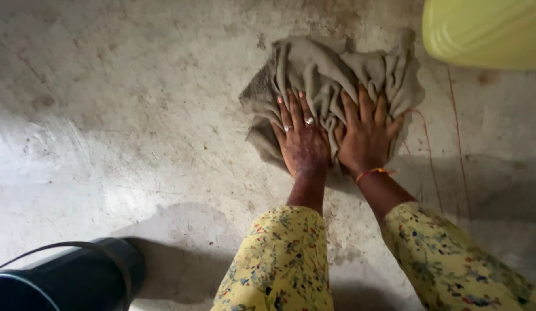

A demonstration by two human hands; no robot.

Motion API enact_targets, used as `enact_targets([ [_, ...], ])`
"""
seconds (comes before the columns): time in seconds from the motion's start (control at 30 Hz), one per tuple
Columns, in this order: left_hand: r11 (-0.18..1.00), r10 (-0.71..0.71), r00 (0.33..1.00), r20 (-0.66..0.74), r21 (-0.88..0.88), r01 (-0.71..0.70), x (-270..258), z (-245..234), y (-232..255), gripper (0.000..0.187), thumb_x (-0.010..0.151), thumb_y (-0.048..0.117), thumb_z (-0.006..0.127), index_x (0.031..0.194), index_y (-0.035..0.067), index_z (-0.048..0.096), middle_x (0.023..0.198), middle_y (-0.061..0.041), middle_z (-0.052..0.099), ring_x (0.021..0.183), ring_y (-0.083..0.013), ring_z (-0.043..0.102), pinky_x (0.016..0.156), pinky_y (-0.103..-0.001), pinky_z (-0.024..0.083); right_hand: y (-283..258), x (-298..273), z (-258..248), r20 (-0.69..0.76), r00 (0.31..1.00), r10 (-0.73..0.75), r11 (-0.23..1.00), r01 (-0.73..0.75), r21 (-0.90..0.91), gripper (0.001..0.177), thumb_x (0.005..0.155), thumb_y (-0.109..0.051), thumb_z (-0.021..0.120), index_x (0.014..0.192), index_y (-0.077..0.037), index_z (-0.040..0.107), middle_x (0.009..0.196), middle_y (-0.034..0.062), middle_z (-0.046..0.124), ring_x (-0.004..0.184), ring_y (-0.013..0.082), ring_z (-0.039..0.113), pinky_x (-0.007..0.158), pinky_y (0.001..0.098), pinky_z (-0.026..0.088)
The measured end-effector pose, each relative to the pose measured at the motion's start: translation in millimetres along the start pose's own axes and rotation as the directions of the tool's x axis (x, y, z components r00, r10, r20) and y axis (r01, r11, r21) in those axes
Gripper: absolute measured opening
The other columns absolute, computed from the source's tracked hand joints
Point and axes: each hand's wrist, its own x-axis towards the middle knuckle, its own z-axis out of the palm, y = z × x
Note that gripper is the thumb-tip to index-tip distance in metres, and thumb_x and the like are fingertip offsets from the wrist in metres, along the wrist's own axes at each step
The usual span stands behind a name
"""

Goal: The person cleans a section of the concrete floor by hand using a cloth.

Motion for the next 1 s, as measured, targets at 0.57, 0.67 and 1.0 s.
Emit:
enact_targets([
  [0.57,1.0,0.007,0.981,-0.192,-0.005,-0.008,-0.8,16.8,-2.3,0.07,0.097,0.031,0.051,0.16,0.01,0.031,0.17,-0.009,0.026,0.16,-0.0287,0.018,0.127,-0.056,0.024,13.1,-0.4,17.3,-0.132,0.989,-0.074,0.997,0.077,0.013,0.063,0.096,-0.026,0.072,0.156,-0.019,0.055,0.164,0.0123,0.044,0.15,0.0445,0.031,0.111,0.0808,0.014],
  [0.67,0.997,0.009,0.99,-0.143,0.079,0.002,-0.8,21.5,-2.5,0.068,0.101,0.033,0.048,0.163,0.011,0.03,0.168,-0.009,0.028,0.161,-0.0296,0.018,0.13,-0.055,0.023,16.0,-1.2,22.1,-0.167,0.98,-0.108,0.993,0.113,0.024,0.057,0.099,-0.027,0.072,0.153,-0.017,0.055,0.165,0.0121,0.044,0.15,0.0445,0.031,0.111,0.0796,0.015],
  [1.0,0.977,0.082,0.995,0.055,0.193,-0.091,-15.4,7.6,-9.0,0.047,0.114,0.036,0.037,0.158,0.018,0.042,0.166,-0.007,0.039,0.158,-0.0309,0.029,0.134,-0.056,0.021,30.6,-14.1,46.2,-0.013,1.0,0.026,1.0,-0.026,0.017,0.026,0.101,-0.019,0.056,0.125,-0.015,0.064,0.133,0.0123,0.062,0.131,0.038,0.049,0.111,0.0618,0.032],
])
